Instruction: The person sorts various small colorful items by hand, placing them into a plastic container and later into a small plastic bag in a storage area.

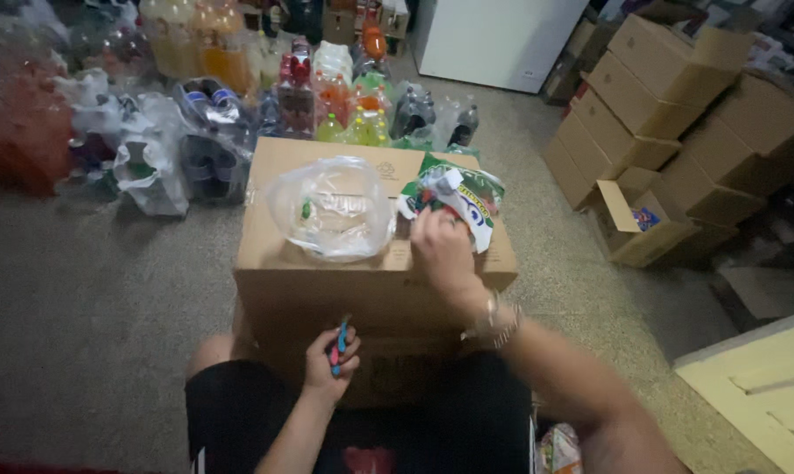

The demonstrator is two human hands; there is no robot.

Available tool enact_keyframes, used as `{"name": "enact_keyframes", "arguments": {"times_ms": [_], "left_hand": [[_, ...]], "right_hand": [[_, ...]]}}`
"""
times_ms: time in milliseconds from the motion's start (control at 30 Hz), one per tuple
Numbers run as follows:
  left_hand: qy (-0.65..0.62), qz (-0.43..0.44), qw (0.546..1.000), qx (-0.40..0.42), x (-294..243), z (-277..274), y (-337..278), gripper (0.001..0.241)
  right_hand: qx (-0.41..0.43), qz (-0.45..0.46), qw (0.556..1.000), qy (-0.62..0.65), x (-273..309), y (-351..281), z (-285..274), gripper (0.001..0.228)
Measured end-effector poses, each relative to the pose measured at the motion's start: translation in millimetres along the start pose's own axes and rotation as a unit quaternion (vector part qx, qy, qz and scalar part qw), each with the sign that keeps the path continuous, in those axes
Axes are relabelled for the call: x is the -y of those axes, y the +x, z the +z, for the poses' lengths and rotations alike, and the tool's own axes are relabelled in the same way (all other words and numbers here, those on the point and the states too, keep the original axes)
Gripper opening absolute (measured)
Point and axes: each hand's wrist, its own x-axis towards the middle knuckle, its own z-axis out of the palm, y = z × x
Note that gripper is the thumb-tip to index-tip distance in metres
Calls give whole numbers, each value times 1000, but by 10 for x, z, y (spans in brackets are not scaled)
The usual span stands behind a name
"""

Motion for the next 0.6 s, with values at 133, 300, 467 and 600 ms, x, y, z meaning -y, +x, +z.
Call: {"name": "enact_keyframes", "arguments": {"times_ms": [133,300,467,600], "left_hand": [[36,27,999,27,69,57,86,15],[130,60,987,73,52,421,-118,27],[184,57,977,91,225,206,-27,31],[285,99,948,103,375,131,34,33]], "right_hand": [[86,37,984,153,268,-57,-1635,26],[65,279,747,600,799,-655,-1827,19],[43,311,718,621,969,-847,-1727,32],[52,309,716,624,981,-941,-1662,37]]}}
